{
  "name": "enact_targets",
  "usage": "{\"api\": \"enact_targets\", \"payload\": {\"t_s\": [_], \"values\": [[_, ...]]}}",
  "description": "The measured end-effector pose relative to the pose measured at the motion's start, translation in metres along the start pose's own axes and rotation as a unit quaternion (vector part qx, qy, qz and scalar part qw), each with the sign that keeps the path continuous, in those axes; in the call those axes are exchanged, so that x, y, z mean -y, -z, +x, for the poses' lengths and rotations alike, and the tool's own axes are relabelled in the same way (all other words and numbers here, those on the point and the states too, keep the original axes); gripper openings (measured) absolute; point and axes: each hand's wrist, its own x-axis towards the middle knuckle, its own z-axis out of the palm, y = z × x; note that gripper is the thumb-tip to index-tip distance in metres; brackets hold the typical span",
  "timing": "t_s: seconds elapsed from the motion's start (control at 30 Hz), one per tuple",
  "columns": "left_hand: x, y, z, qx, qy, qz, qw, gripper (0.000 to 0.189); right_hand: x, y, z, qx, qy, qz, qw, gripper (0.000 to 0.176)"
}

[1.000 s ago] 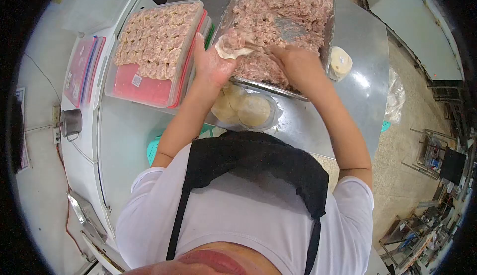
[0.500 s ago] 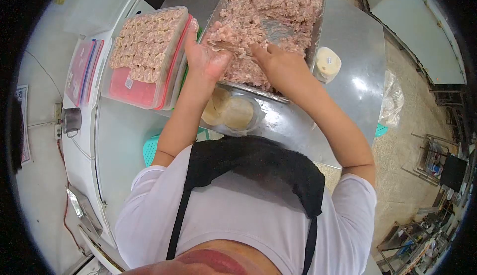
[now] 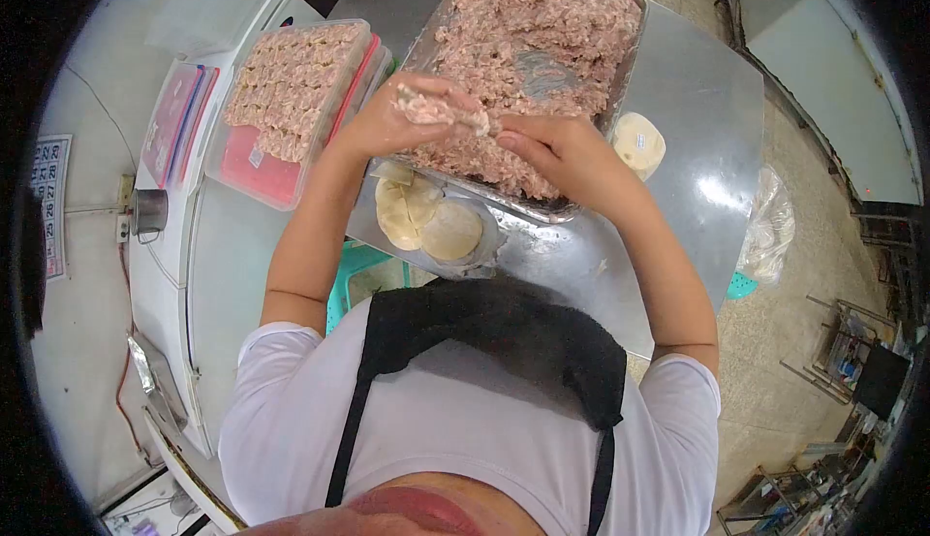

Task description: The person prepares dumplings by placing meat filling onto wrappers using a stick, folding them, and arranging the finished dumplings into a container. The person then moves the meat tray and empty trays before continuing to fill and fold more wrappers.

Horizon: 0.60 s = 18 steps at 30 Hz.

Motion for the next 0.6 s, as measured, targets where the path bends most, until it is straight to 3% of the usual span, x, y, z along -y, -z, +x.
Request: {"api": "enact_targets", "payload": {"t_s": [0.07,0.2,0.27,0.3,0.37,0.4,0.5,0.53,0.6], "values": [[-0.001,0.004,-0.001,0.070,-0.023,0.059,0.996,0.033,-0.016,-0.009,0.005,0.007,0.054,-0.036,0.998,0.030],[0.029,-0.005,-0.014,0.049,-0.070,0.110,0.990,0.034,-0.058,-0.013,0.017,0.025,0.096,-0.064,0.993,0.032],[0.035,-0.005,-0.017,0.078,0.129,0.146,0.978,0.041,-0.069,-0.004,0.026,0.039,0.080,-0.111,0.990,0.030],[0.036,-0.007,-0.020,0.076,0.129,0.148,0.978,0.041,-0.060,-0.005,0.024,0.039,0.083,-0.112,0.990,0.030],[0.041,-0.011,-0.028,-0.059,0.255,0.053,0.964,0.048,-0.029,-0.011,0.015,-0.061,0.010,-0.314,0.948,0.027],[0.070,-0.014,-0.033,-0.078,0.196,0.103,0.972,0.052,-0.025,-0.023,0.010,-0.102,0.079,-0.284,0.950,0.028],[0.058,-0.014,-0.032,-0.031,0.195,0.064,0.978,0.062,-0.064,-0.046,0.011,-0.076,0.090,-0.306,0.945,0.027],[0.061,-0.015,-0.035,-0.033,0.191,0.062,0.979,0.062,-0.060,-0.034,0.013,0.012,-0.052,-0.458,0.887,0.026],[0.070,-0.016,-0.047,-0.079,0.218,0.040,0.972,0.054,-0.062,-0.017,0.002,0.028,-0.095,-0.432,0.896,0.026]]}}
